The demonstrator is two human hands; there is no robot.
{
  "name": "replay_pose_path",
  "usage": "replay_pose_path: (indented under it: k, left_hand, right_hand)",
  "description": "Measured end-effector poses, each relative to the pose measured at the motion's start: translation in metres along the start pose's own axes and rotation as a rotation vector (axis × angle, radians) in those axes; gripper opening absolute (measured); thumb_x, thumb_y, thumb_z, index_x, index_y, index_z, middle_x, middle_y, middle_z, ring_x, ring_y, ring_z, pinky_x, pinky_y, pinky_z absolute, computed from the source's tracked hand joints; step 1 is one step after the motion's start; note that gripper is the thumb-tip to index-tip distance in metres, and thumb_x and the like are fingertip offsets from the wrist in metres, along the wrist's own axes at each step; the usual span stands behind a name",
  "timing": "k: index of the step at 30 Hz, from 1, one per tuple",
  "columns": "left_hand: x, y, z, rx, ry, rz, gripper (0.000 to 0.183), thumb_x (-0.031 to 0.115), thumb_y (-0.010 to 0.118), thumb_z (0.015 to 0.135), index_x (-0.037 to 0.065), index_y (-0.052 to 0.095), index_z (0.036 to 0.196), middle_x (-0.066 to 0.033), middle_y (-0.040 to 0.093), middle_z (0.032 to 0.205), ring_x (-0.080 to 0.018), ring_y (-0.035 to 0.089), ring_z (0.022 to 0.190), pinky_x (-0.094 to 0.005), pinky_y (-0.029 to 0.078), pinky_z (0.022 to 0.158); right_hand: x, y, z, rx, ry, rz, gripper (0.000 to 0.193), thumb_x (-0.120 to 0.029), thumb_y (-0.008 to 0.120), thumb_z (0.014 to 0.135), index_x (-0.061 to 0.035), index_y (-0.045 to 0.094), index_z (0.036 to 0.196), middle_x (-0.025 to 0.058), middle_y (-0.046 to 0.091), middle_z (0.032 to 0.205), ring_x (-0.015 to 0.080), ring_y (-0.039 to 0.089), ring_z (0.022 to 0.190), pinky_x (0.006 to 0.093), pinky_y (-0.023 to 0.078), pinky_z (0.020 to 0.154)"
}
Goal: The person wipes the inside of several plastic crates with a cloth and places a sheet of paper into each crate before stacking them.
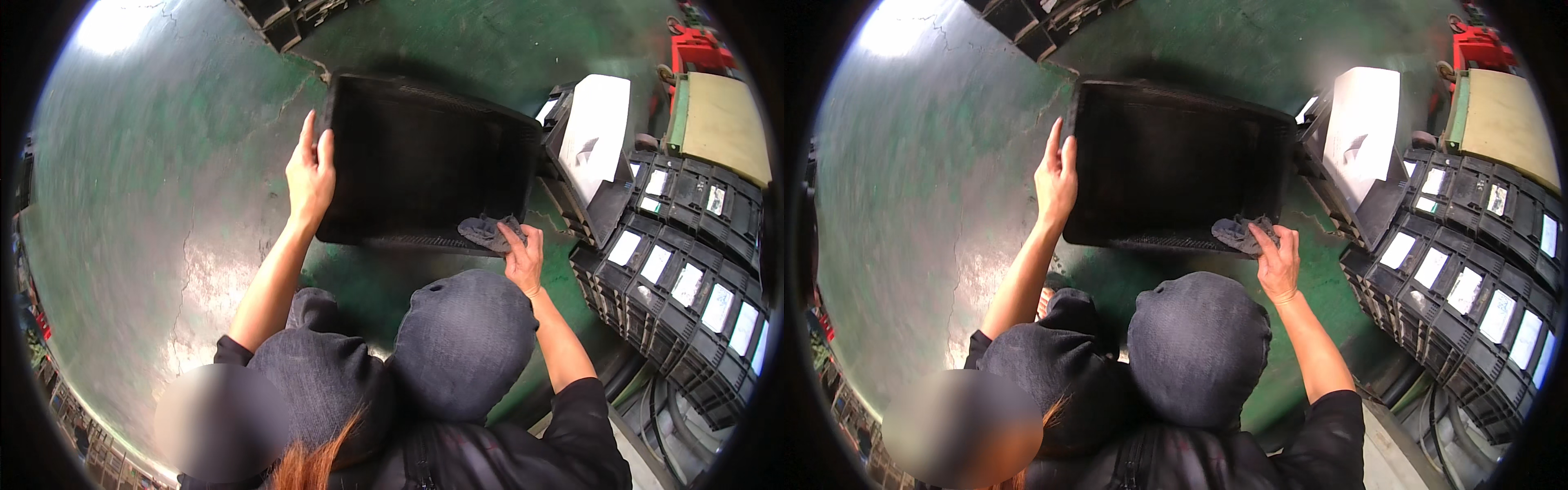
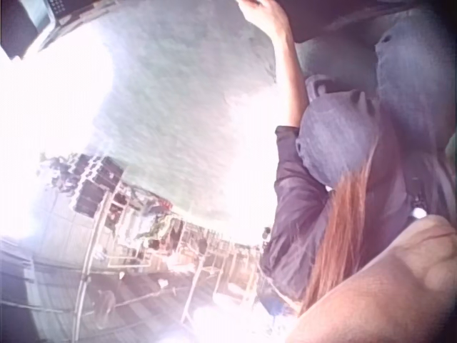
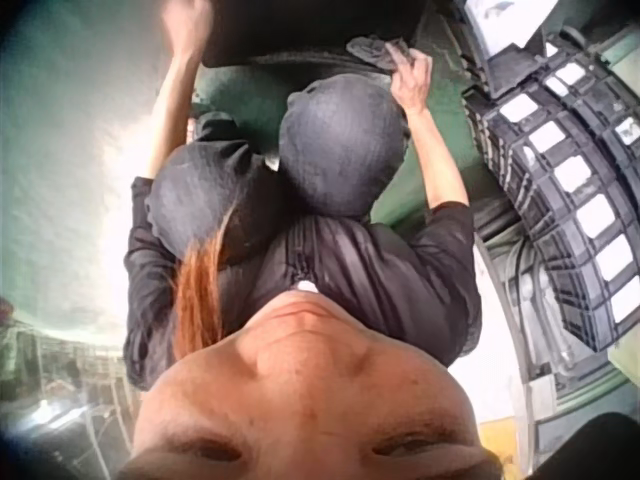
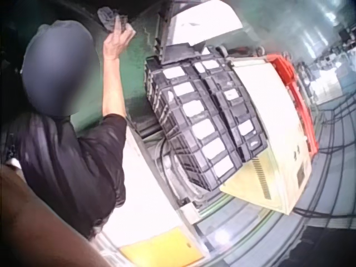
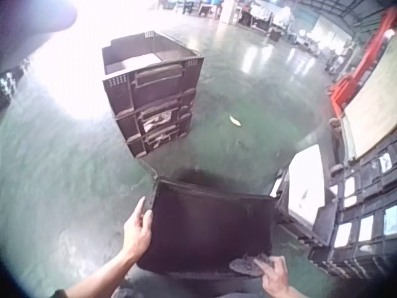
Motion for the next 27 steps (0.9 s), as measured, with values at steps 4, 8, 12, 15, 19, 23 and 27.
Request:
replay_pose_path:
  k: [4, 8, 12, 15, 19, 23, 27]
  left_hand:
    - [-0.004, 0.004, 0.001, 0.038, -0.022, -0.076, 0.050, 0.033, 0.058, 0.089, 0.013, 0.046, 0.132, -0.0102, 0.059, 0.073, -0.0143, 0.054, 0.065, -0.0289, 0.046, 0.067]
    - [-0.005, 0.006, 0.002, -0.010, -0.135, -0.175, 0.049, 0.040, 0.061, 0.085, 0.011, 0.055, 0.125, -0.0080, 0.061, 0.078, -0.0127, 0.055, 0.071, -0.0279, 0.046, 0.071]
    - [-0.017, 0.004, 0.002, -0.057, -0.293, -0.389, 0.052, 0.042, 0.064, 0.083, 0.008, 0.057, 0.122, -0.0058, 0.065, 0.095, -0.0106, 0.056, 0.083, -0.0252, 0.044, 0.079]
    - [-0.016, 0.003, -0.002, -0.072, -0.441, -0.605, 0.054, 0.046, 0.055, 0.087, 0.002, 0.059, 0.118, -0.0067, 0.064, 0.100, -0.0102, 0.056, 0.087, -0.0237, 0.043, 0.081]
    - [-0.044, 0.007, 0.004, -0.191, -0.734, -1.087, 0.056, 0.047, 0.033, 0.095, 0.001, 0.059, 0.114, -0.0066, 0.064, 0.098, -0.0150, 0.057, 0.081, -0.0275, 0.044, 0.079]
    - [-0.062, 0.009, 0.011, -0.305, -0.650, -1.140, 0.054, 0.043, 0.030, 0.096, 0.001, 0.058, 0.115, -0.0074, 0.064, 0.098, -0.0172, 0.057, 0.087, -0.0329, 0.045, 0.084]
    - [-0.048, 0.004, 0.005, -0.399, -0.662, -1.173, 0.062, 0.052, 0.032, 0.094, 0.001, 0.048, 0.126, -0.0110, 0.060, 0.113, -0.0221, 0.056, 0.102, -0.0355, 0.045, 0.091]
  right_hand:
    - [-0.044, 0.029, 0.016, 0.001, -0.254, 0.081, 0.059, 0.002, 0.056, 0.059, -0.0232, 0.063, 0.111, 0.0071, 0.050, 0.093, 0.0264, 0.052, 0.078, 0.0370, 0.048, 0.067]
    - [-0.077, 0.058, 0.047, -0.091, -0.409, 0.261, 0.046, -0.003, 0.058, 0.065, -0.0211, 0.059, 0.107, 0.0047, 0.051, 0.093, 0.0227, 0.053, 0.079, 0.0358, 0.047, 0.068]
    - [-0.104, 0.067, 0.068, -0.155, -0.763, 0.443, 0.028, -0.011, 0.058, 0.070, -0.0177, 0.059, 0.097, 0.0045, 0.052, 0.095, 0.0211, 0.054, 0.078, 0.0337, 0.047, 0.065]
    - [-0.148, 0.094, 0.110, -0.122, -0.952, 0.347, 0.018, -0.018, 0.057, 0.074, -0.0188, 0.058, 0.092, 0.0034, 0.052, 0.096, 0.0190, 0.054, 0.083, 0.0320, 0.047, 0.065]
    - [-0.186, 0.108, 0.137, -0.024, -0.794, 0.489, 0.004, -0.017, 0.057, 0.072, -0.0151, 0.053, 0.074, 0.0013, 0.050, 0.079, 0.0180, 0.053, 0.072, 0.0310, 0.046, 0.058]
    - [-0.198, 0.104, 0.150, -0.064, -0.602, 0.414, 0.008, -0.015, 0.064, 0.070, -0.0123, 0.057, 0.074, 0.0044, 0.051, 0.076, 0.0216, 0.056, 0.071, 0.0331, 0.047, 0.057]
    - [-0.158, 0.096, 0.231, 0.101, -0.128, 0.142, 0.008, -0.013, 0.062, 0.074, -0.0148, 0.058, 0.080, 0.0062, 0.051, 0.083, 0.0288, 0.058, 0.075, 0.0404, 0.049, 0.059]
Point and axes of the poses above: each hand's wrist, its own z-axis towards the middle knuckle, its own y-axis out of the palm, x = y × z, the point moved 1 cm from there along z, towards the middle knuckle
